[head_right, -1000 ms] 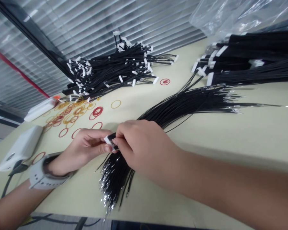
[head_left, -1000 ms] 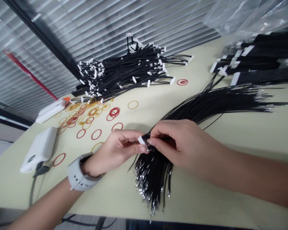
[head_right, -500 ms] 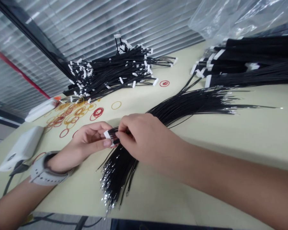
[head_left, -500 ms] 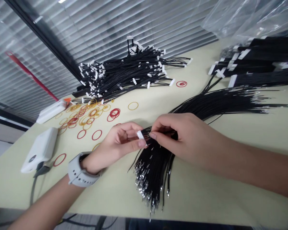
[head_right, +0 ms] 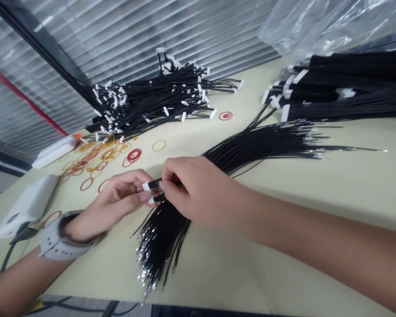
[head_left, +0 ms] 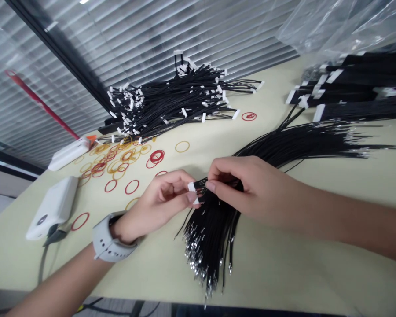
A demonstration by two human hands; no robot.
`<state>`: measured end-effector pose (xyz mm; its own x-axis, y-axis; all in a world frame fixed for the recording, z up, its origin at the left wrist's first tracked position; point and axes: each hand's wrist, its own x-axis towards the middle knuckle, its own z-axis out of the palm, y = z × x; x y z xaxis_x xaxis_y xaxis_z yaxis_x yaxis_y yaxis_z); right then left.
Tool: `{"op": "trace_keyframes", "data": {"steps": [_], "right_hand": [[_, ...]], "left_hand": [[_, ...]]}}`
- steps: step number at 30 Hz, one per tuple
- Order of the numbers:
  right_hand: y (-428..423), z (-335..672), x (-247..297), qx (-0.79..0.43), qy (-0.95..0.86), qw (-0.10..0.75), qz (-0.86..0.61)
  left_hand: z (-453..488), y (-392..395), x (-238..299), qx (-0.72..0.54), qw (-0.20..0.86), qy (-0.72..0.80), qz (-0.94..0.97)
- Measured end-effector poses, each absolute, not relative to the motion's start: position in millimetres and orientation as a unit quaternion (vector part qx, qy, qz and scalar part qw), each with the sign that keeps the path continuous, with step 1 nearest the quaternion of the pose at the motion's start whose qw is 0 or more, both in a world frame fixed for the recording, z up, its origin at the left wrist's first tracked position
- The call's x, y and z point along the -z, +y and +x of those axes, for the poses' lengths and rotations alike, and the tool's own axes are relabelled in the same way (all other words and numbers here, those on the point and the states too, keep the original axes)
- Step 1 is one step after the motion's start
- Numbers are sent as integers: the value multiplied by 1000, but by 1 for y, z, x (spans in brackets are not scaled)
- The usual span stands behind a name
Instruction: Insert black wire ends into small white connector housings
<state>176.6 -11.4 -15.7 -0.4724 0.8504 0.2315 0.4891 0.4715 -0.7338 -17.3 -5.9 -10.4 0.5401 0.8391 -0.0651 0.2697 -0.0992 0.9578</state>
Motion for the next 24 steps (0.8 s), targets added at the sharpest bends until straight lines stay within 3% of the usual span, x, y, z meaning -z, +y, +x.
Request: {"op": "trace_keyframes", "data": {"steps": [24], "right_hand": [[-12,179,16,-239,-814,313,-427]], "left_hand": [[-18,-4,6,-277,568,413,656]]}}
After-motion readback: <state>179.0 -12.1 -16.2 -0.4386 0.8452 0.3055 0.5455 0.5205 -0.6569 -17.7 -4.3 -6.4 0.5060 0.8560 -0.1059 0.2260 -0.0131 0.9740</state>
